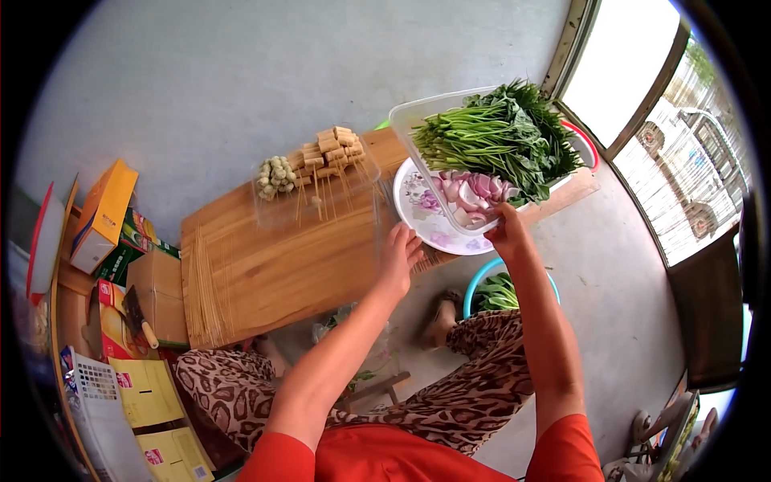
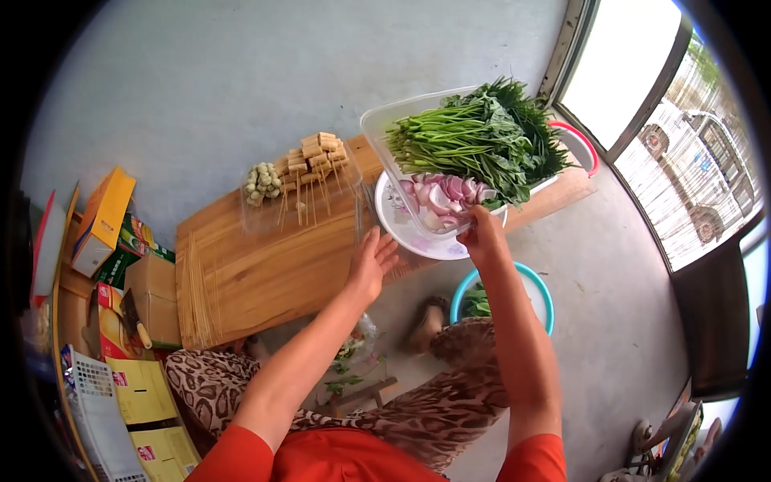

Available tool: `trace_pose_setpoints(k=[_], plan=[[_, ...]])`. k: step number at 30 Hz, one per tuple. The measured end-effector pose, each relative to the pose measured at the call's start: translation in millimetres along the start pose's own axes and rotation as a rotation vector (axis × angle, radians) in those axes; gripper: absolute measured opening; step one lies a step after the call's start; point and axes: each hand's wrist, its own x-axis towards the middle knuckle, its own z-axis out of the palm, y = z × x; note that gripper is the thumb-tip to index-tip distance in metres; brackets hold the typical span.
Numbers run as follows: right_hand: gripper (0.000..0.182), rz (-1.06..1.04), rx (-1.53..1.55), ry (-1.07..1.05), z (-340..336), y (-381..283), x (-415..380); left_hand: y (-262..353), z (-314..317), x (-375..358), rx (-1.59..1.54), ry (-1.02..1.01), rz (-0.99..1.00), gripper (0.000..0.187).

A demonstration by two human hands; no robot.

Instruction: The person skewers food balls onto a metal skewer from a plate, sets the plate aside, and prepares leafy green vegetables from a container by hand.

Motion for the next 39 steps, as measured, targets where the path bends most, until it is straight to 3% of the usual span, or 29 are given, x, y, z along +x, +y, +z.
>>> trace_pose_setpoints(k=[4, 6, 8, 10, 12, 13, 15, 18, 22, 25, 27, 31, 36, 38, 39], plan=[[0.013, -0.059, -0.209, 0.021, 40.2, 11.0, -36.8, 42.8, 12.3, -47.0, -0.030, -0.050, 0.219, 0.074], [0.013, -0.011, -0.297, -0.124, 48.9, 20.9, -47.0, 50.9, 4.6, -58.6, -0.031, -0.030, 0.249, 0.078], [0.015, 0.043, -0.305, -0.122, 69.1, 38.3, -59.3, 58.7, -5.7, -71.5, 0.006, -0.029, 0.268, 0.079], [0.023, 0.054, -0.367, -0.151, 93.5, 55.0, -77.8, 66.5, -19.6, -82.7, -0.029, -0.029, 0.263, 0.077], [0.026, 0.066, -0.491, -0.239, 105.3, 73.8, -86.7, 67.9, -37.0, -93.2, -0.037, 0.025, 0.372, 0.070], [0.026, -0.023, -0.649, -0.348, 111.0, 80.4, -94.7, 70.1, -44.4, -102.0, -0.087, 0.048, 0.438, 0.064], [0.027, -0.031, -0.693, -0.456, 125.7, 97.0, -109.2, 73.2, -68.2, -122.0, -0.106, 0.072, 0.477, 0.062], [0.027, 0.113, -0.508, -0.452, 154.5, 133.1, -134.7, 78.9, -102.3, -159.9, -0.122, 0.148, 0.578, 0.063], [0.032, 0.403, -0.445, -0.714, 179.8, 177.0, -163.2, 97.9, -155.5, -224.6, -0.071, 0.317, 0.581, 0.072], [0.035, 0.564, -0.280, -0.790, 188.6, 201.3, -185.1, 110.2, -199.9, -279.3, -0.009, 0.283, 0.570, 0.077], [0.038, 0.722, -0.173, -0.773, 183.9, 222.8, -191.8, 116.7, -225.2, -315.6, 0.054, 0.254, 0.524, 0.078], [0.035, 0.834, -0.203, -0.770, 163.3, 255.4, -243.9, 121.1, -256.3, -364.1, 0.017, 0.205, 0.367, 0.071], [0.037, 0.881, -0.179, -0.596, 138.5, 279.7, -274.8, 111.3, -281.1, -367.4, -0.055, 0.205, 0.156, 0.073], [0.036, 0.939, -0.144, -0.561, 121.0, 288.4, -268.5, 101.8, -292.0, -352.3, -0.066, 0.097, 0.105, 0.071], [0.037, 0.963, -0.098, -0.531, 116.0, 288.1, -267.0, 100.6, -289.9, -347.0, -0.010, 0.173, 0.080, 0.066]])
